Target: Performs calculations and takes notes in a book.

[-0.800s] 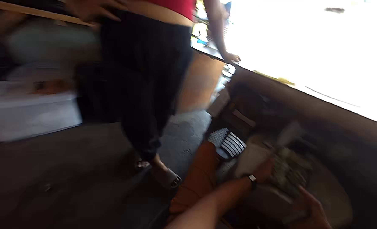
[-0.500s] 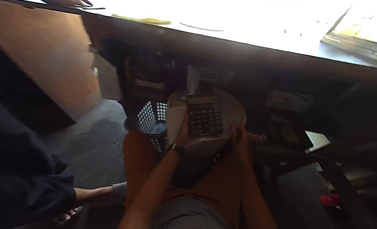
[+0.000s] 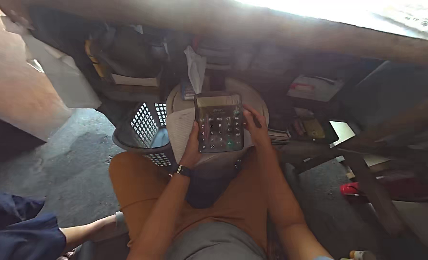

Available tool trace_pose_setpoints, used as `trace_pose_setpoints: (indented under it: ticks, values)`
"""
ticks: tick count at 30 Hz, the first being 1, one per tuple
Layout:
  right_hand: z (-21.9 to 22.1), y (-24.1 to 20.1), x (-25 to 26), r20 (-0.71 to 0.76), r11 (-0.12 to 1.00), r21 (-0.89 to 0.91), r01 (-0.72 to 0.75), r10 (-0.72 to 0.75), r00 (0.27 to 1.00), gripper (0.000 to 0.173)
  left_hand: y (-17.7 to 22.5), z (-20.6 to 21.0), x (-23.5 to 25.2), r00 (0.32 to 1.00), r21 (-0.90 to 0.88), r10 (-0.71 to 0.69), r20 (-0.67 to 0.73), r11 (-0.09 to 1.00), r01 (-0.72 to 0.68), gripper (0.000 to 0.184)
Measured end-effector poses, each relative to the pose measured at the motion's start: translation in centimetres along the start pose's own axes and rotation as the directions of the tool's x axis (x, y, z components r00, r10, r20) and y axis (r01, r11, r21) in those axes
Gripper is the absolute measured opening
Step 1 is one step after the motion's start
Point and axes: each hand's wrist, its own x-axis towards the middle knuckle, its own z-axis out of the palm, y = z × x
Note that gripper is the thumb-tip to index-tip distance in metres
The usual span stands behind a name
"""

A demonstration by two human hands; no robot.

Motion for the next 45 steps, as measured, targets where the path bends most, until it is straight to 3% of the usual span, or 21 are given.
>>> trace_pose_setpoints:
  ticks: [10, 13, 18, 22, 25, 29, 33, 38, 43, 45]
  values:
    - [1.3, -2.6, 0.4, -0.061, 0.995, 0.063, -0.079, 0.083, 0.995, 0.035, -0.2, 0.4, 0.4, 0.998, 0.018, 0.028, -0.060, 0.999, -0.027, 0.069]
    - [0.3, -2.8, -2.6, -0.107, 0.998, -0.055, -0.037, 0.031, 0.994, 0.043, 0.0, 0.5, 0.2, 0.998, 0.016, 0.014, -0.060, 1.000, -0.013, 0.070]
    - [1.1, 0.7, -7.8, -0.127, 0.974, -0.227, -0.001, -0.029, 0.991, 0.035, -0.4, -0.1, -0.1, 1.000, -0.025, 0.016, -0.013, 1.000, -0.017, 0.070]
    - [2.1, 0.9, -8.9, -0.104, 0.950, -0.298, 0.093, -0.129, 0.986, 0.035, -0.2, -0.2, -0.4, 0.999, -0.033, 0.031, -0.012, 0.999, -0.032, 0.070]
    - [0.0, 0.1, -9.2, -0.081, 0.938, -0.322, 0.124, -0.158, 0.984, 0.037, 0.5, 0.5, -1.0, 0.999, -0.004, 0.032, -0.037, 0.999, -0.032, 0.067]
    - [-5.3, -1.0, -10.7, -0.254, 0.927, -0.370, 0.061, -0.164, 0.953, 0.036, 0.6, 0.5, 0.1, 0.999, -0.008, 0.016, -0.051, 1.000, -0.017, 0.063]
    - [-8.7, 0.4, -13.2, -0.359, 0.928, -0.373, -0.003, -0.141, 0.923, 0.035, 2.1, 2.2, 1.4, 0.976, 0.018, -0.060, -0.210, 0.998, 0.065, 0.057]
    - [-7.5, 1.4, -14.0, -0.407, 0.958, -0.284, -0.036, -0.086, 0.909, 0.032, 3.7, 4.1, 2.1, 0.936, 0.013, -0.112, -0.334, 0.992, 0.123, 0.053]
    - [-6.1, 1.1, -13.3, -0.373, 0.968, -0.249, 0.016, -0.111, 0.921, 0.033, 4.9, 6.3, 3.5, 0.952, -0.191, -0.158, -0.262, 0.975, 0.109, 0.052]
    - [-5.8, 0.7, -12.6, -0.346, 0.990, -0.143, -0.010, -0.040, 0.938, 0.037, 4.7, 8.5, 3.4, 0.964, -0.198, -0.129, -0.235, 0.977, 0.082, 0.053]
